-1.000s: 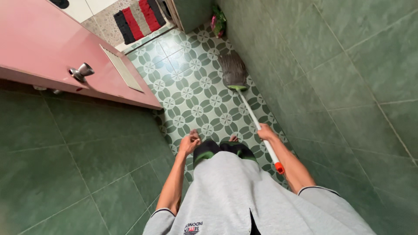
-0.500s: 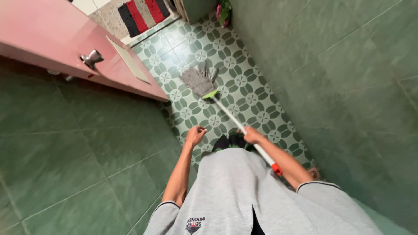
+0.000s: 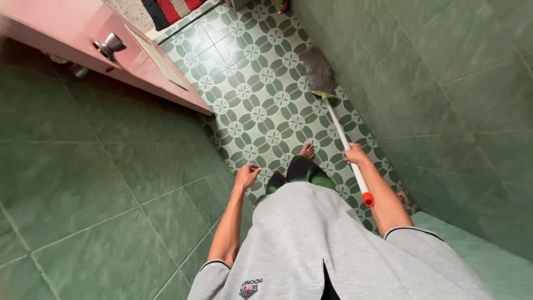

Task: The person mops the tiled floor of a bathroom using a mop, moving it back and forth across the surface and around a bucket.

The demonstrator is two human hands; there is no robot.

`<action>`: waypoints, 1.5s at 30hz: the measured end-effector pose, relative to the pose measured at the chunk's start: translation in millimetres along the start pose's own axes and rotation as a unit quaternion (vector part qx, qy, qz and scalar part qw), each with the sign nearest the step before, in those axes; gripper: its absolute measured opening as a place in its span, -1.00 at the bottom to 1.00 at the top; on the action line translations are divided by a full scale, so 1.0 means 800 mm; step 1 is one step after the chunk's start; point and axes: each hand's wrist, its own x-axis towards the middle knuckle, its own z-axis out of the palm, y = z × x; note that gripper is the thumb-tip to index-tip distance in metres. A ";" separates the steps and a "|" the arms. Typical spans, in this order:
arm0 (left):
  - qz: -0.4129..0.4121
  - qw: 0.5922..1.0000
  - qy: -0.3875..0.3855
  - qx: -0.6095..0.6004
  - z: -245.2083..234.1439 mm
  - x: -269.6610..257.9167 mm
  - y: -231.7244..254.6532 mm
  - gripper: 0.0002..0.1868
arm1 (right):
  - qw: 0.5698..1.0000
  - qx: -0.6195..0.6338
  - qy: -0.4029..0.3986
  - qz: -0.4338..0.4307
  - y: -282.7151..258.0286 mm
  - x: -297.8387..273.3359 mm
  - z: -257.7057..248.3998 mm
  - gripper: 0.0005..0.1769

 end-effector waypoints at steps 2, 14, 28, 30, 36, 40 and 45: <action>-0.010 1.000 -0.008 -0.002 0.004 -0.005 -0.004 -0.61 | 1.000 -0.003 0.000 -0.007 0.001 -0.004 0.000 -0.47; 0.016 0.998 0.012 -0.053 0.026 -0.031 -0.022 -0.58 | 0.998 -0.059 0.020 -0.028 -0.031 -0.032 0.039 -0.69; -0.022 0.996 0.056 -0.064 0.041 -0.065 -0.019 -0.62 | 0.868 -0.418 -0.026 -0.267 -0.047 -0.074 0.151 -0.49; -0.041 0.997 0.055 -0.037 0.047 -0.069 -0.016 -0.62 | 0.876 -0.411 -0.065 -0.245 -0.051 -0.072 0.137 -0.43; -0.035 0.993 0.089 -0.069 0.054 -0.072 0.001 -0.61 | 0.930 -0.228 -0.136 -0.254 -0.053 -0.003 0.067 -0.49; -0.024 0.992 0.101 -0.075 0.063 -0.079 0.009 -0.61 | 0.984 -0.103 -0.119 -0.084 -0.046 0.038 0.012 -0.58; -0.068 0.988 0.119 -0.070 0.074 -0.090 0.020 -0.63 | 0.994 -0.070 -0.070 -0.055 -0.024 0.084 -0.048 -0.67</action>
